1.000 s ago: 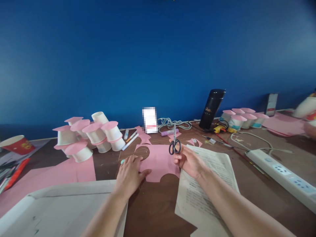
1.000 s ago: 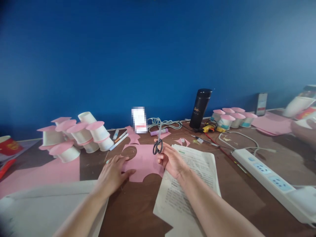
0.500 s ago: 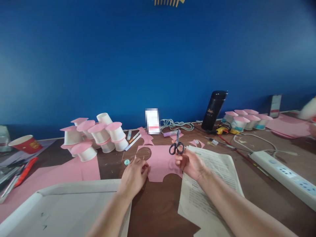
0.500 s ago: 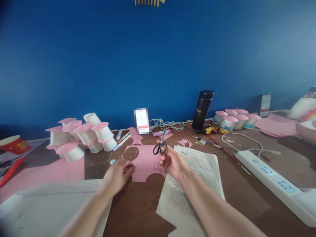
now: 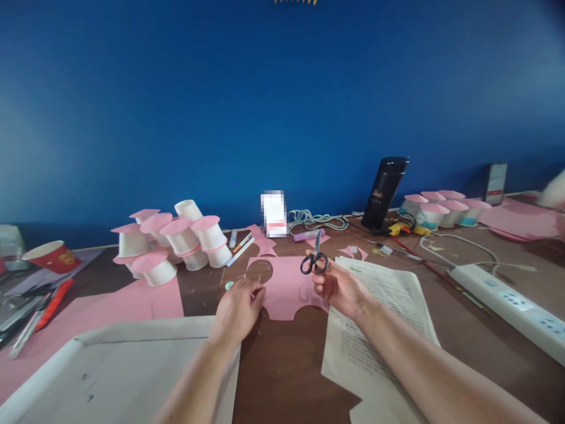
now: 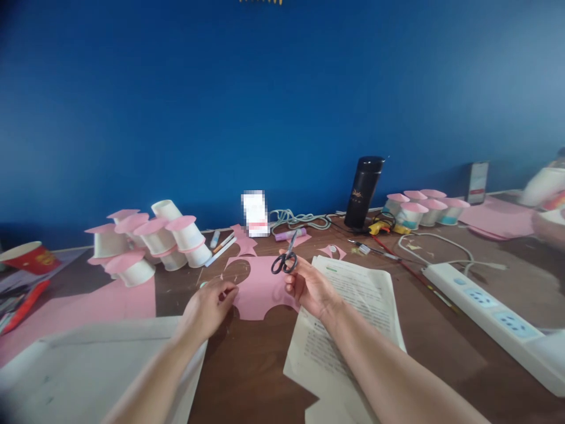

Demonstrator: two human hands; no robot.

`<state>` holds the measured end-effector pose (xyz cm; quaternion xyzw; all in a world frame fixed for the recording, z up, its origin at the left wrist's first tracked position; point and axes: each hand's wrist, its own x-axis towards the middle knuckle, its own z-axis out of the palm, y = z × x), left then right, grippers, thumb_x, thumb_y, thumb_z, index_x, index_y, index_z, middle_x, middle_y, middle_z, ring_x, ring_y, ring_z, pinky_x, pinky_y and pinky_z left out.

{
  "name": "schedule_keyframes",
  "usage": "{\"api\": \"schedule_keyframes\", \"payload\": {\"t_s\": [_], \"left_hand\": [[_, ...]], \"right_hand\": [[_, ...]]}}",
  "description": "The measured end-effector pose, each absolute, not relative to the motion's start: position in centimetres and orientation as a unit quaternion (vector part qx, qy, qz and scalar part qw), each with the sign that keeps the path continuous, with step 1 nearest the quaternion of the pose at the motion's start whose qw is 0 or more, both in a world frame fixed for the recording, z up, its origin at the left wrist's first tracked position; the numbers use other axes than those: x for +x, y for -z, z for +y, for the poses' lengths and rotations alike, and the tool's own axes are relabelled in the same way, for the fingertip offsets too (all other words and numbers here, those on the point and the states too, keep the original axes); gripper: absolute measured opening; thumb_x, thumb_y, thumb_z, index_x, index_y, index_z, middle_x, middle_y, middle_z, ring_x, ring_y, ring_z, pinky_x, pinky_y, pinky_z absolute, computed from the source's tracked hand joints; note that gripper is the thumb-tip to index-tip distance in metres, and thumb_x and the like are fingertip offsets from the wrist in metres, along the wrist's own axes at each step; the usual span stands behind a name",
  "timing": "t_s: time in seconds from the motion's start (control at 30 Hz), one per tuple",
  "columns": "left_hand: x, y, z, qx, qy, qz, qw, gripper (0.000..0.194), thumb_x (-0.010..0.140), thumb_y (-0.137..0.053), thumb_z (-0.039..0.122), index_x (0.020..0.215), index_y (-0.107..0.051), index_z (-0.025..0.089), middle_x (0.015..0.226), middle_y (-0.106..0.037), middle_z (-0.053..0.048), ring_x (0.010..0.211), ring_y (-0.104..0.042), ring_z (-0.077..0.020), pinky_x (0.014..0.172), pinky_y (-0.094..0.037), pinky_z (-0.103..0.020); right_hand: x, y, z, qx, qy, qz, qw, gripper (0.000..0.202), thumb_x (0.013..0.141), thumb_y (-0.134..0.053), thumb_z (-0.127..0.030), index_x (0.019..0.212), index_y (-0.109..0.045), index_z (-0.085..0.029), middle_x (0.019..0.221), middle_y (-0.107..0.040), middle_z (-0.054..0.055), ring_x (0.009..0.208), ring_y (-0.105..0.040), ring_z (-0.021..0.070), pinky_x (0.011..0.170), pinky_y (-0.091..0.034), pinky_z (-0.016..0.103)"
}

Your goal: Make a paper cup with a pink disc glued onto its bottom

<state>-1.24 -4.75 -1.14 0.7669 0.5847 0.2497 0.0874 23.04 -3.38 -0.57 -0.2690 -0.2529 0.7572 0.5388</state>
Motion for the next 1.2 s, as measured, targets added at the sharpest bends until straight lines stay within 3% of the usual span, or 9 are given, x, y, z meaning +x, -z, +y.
{"api": "schedule_keyframes", "payload": {"t_s": [0.23, 0.33, 0.43, 0.53, 0.63, 0.83, 0.93, 1.1, 1.2], "left_hand": [[-2.1, 0.6, -4.3, 0.705, -0.368, 0.606, 0.025, 0.019, 0.087, -0.049, 0.028, 0.084, -0.066, 0.022, 0.080, -0.064, -0.003, 0.074, -0.056, -0.0156, 0.073, -0.043, -0.027], [-4.7, -0.1, -3.3, 0.591, -0.463, 0.661, -0.014, 0.021, 0.085, -0.048, 0.033, 0.085, -0.066, 0.021, 0.082, -0.063, -0.004, 0.075, -0.057, -0.0170, 0.075, -0.045, -0.029], [-8.9, -1.2, -2.1, 0.414, -0.536, 0.736, -0.012, 0.029, 0.082, -0.046, 0.033, 0.099, -0.063, 0.018, 0.096, -0.063, -0.008, 0.085, -0.059, -0.0209, 0.080, -0.048, -0.035], [-13.4, -2.5, -1.4, 0.307, -0.496, 0.812, 0.003, 0.040, 0.073, -0.052, 0.028, 0.111, -0.056, 0.016, 0.106, -0.060, -0.014, 0.103, -0.056, -0.0304, 0.087, -0.045, -0.047], [-16.3, -3.4, -1.1, 0.257, -0.431, 0.865, 0.015, 0.069, 0.062, -0.063, 0.028, 0.125, -0.045, 0.010, 0.126, -0.049, -0.023, 0.127, -0.039, -0.0380, 0.099, -0.036, -0.051], [-17.3, -3.1, -0.7, 0.252, -0.383, 0.888, 0.032, 0.090, 0.053, -0.069, 0.026, 0.134, -0.033, 0.007, 0.138, -0.036, -0.028, 0.131, -0.033, -0.0421, 0.100, -0.036, -0.052], [-17.1, -3.5, -0.3, 0.294, -0.395, 0.870, -0.021, 0.083, 0.061, -0.065, 0.029, 0.136, -0.033, 0.012, 0.139, -0.037, -0.024, 0.131, -0.033, -0.0406, 0.099, -0.037, -0.053], [-16.6, -7.4, 1.7, 0.423, -0.408, 0.801, -0.114, 0.049, 0.075, -0.055, 0.032, 0.122, -0.051, 0.020, 0.123, -0.054, -0.015, 0.128, -0.036, -0.0359, 0.098, -0.036, -0.053], [-16.2, -10.5, 3.5, 0.485, -0.392, 0.770, -0.133, 0.039, 0.076, -0.055, 0.035, 0.112, -0.060, 0.021, 0.125, -0.053, -0.015, 0.125, -0.037, -0.0370, 0.097, -0.035, -0.052]], "right_hand": [[22.7, 1.0, -3.3, -0.283, -0.764, -0.241, 0.528, 0.033, 0.074, -0.071, -0.019, 0.106, -0.067, -0.026, 0.072, -0.057, -0.004, 0.053, -0.046, 0.0055, 0.045, -0.039, 0.017], [22.5, 1.1, -3.4, -0.294, -0.763, -0.254, 0.516, 0.030, 0.074, -0.072, -0.021, 0.103, -0.068, -0.025, 0.071, -0.057, -0.004, 0.053, -0.044, 0.0060, 0.045, -0.038, 0.018], [22.3, 1.2, -3.5, -0.303, -0.758, -0.268, 0.511, 0.029, 0.073, -0.072, -0.021, 0.102, -0.068, -0.025, 0.070, -0.056, -0.003, 0.053, -0.043, 0.0064, 0.045, -0.038, 0.018], [22.3, 1.2, -3.5, -0.303, -0.757, -0.277, 0.509, 0.026, 0.075, -0.072, -0.023, 0.101, -0.068, -0.025, 0.069, -0.054, -0.003, 0.054, -0.043, 0.0072, 0.045, -0.038, 0.018], [22.3, 1.3, -3.4, -0.297, -0.762, -0.279, 0.504, 0.025, 0.074, -0.073, -0.024, 0.098, -0.068, -0.023, 0.070, -0.054, -0.002, 0.054, -0.043, 0.0070, 0.045, -0.038, 0.018], [22.5, 1.7, -3.3, -0.288, -0.769, -0.284, 0.494, 0.019, 0.073, -0.075, -0.025, 0.090, -0.069, -0.022, 0.073, -0.054, -0.003, 0.055, -0.044, 0.0050, 0.045, -0.038, 0.016], [22.5, 2.0, -3.3, -0.286, -0.770, -0.282, 0.495, 0.027, 0.073, -0.075, -0.025, 0.099, -0.069, -0.024, 0.075, -0.053, -0.002, 0.056, -0.044, 0.0051, 0.046, -0.038, 0.016], [22.3, 2.3, -3.4, -0.311, -0.750, -0.327, 0.484, 0.030, 0.073, -0.075, -0.029, 0.102, -0.069, -0.021, 0.077, -0.054, 0.000, 0.057, -0.043, 0.0055, 0.048, -0.038, 0.017], [22.1, 2.2, -3.6, -0.330, -0.723, -0.371, 0.480, 0.034, 0.073, -0.075, -0.032, 0.104, -0.068, -0.020, 0.077, -0.054, 0.000, 0.059, -0.042, 0.0063, 0.051, -0.039, 0.018]]}}
